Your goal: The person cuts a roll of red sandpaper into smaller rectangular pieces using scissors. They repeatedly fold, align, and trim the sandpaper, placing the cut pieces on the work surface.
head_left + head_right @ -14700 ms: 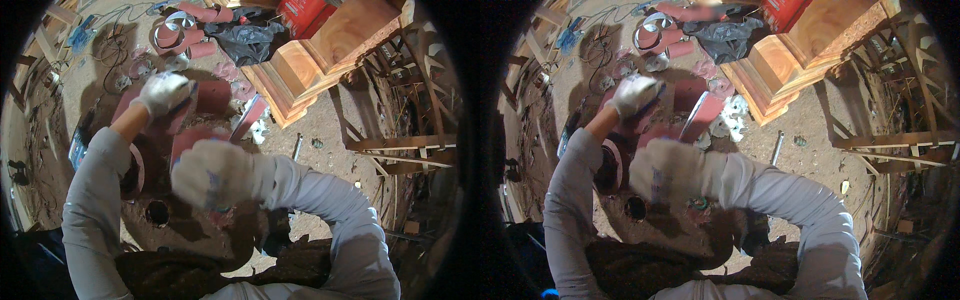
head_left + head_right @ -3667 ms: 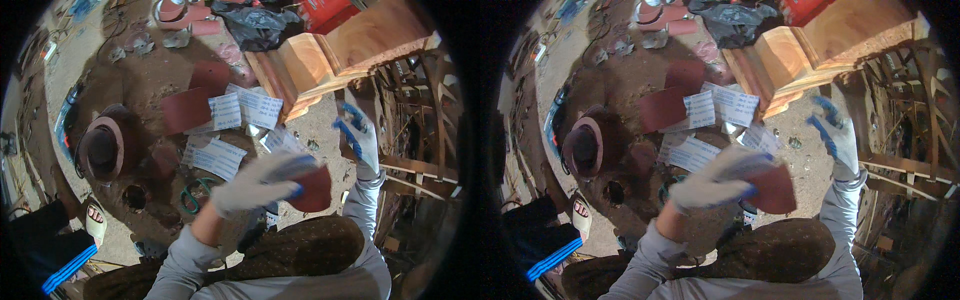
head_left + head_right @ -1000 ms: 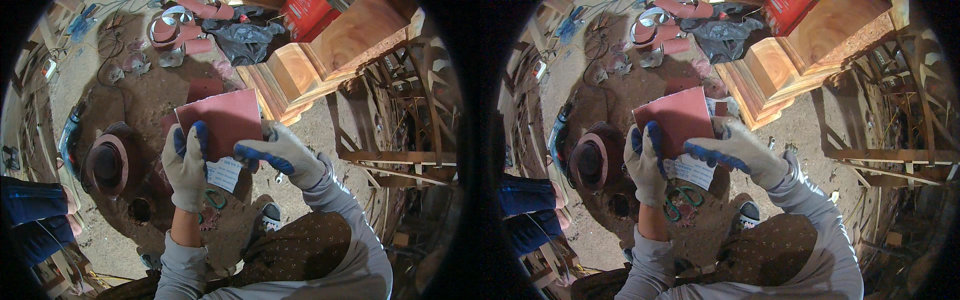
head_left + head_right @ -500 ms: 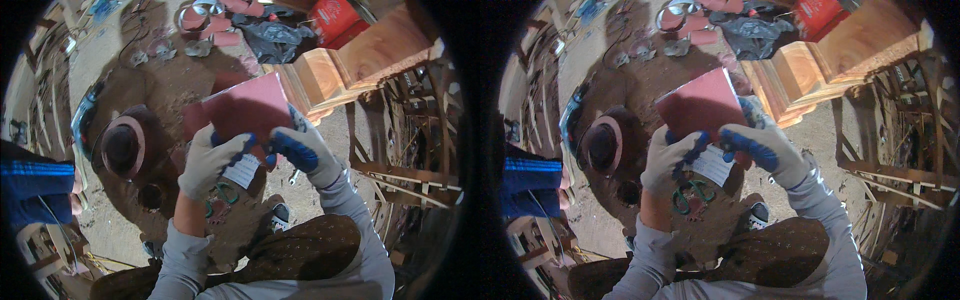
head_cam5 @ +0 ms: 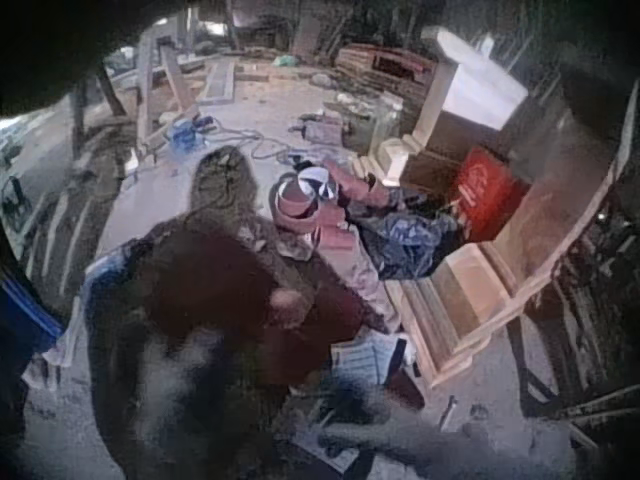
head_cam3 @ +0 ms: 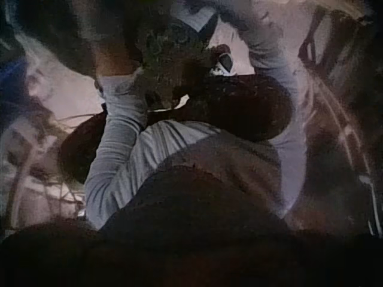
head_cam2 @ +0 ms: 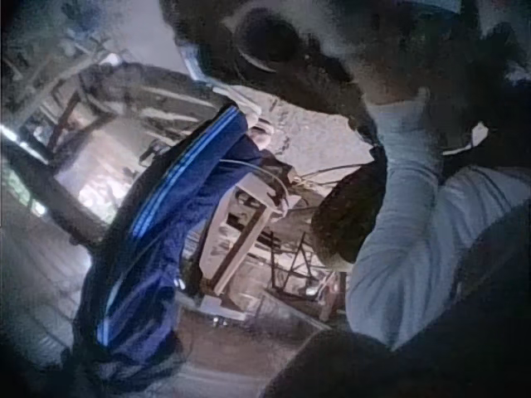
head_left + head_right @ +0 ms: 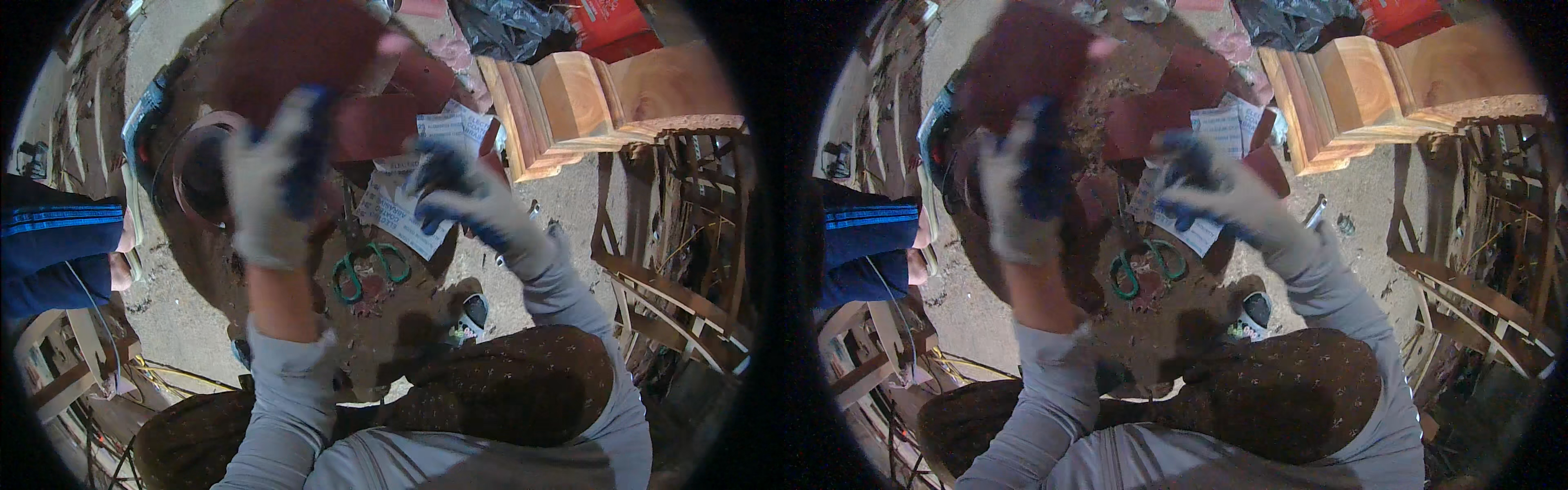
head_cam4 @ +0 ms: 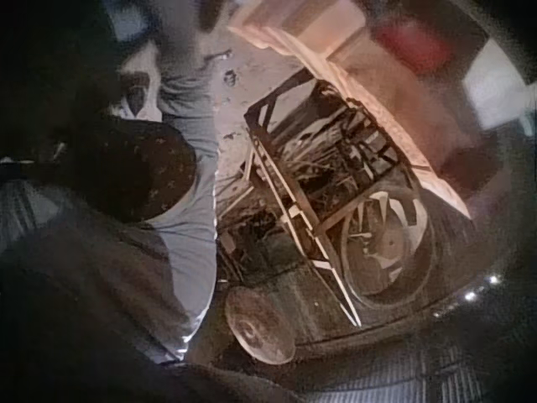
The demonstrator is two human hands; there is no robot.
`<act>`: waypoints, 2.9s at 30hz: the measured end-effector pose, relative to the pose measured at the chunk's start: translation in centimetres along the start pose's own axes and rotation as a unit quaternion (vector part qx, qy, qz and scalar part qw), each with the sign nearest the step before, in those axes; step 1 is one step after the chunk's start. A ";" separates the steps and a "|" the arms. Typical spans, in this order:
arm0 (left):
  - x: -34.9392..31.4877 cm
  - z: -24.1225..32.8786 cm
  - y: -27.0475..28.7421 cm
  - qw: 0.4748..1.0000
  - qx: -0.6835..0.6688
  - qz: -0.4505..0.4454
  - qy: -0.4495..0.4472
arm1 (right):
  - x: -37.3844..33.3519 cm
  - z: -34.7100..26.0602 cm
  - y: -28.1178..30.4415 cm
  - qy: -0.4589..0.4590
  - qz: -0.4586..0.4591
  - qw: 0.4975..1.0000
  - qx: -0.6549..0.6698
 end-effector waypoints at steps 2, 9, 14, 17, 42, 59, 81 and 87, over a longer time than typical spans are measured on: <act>1.3 1.3 3.4 0.897 0.372 -0.044 -0.236 | 0.6 7.6 0.0 0.001 0.033 0.957 -0.288; -0.1 3.1 4.9 0.814 0.502 0.067 -0.284 | 2.6 17.3 -5.4 0.039 0.075 0.731 -0.677; 0.7 2.7 6.6 0.798 0.463 0.071 -0.380 | 3.1 17.5 -3.9 0.001 0.063 0.675 -0.735; 0.3 3.4 7.7 0.804 0.456 0.094 -0.370 | 3.3 17.2 -2.4 -0.031 0.096 0.655 -0.749; -1.1 -1.1 -3.5 0.998 0.017 0.055 -0.005 | -8.7 6.1 1.9 0.067 -0.015 0.979 0.190; -1.3 -2.9 -9.7 0.995 -0.065 0.028 0.073 | -9.9 5.4 3.8 0.099 0.115 0.974 0.165; -3.3 -3.3 -14.5 0.996 -0.078 0.023 0.029 | -6.0 1.9 0.2 0.125 0.141 0.981 -0.045; -3.5 -4.2 -14.3 0.997 -0.077 0.014 0.026 | -6.4 2.4 0.2 0.083 0.152 0.985 0.006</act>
Point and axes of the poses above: each hand's wrist, its own x-axis towards the middle knuckle, its own y-axis out of the back of the hand, z = x × y, the point moved 1 cm from there along x, towards the middle knuckle, and after that the axes turned 8 degrees about -y, right-handed, at the moved point
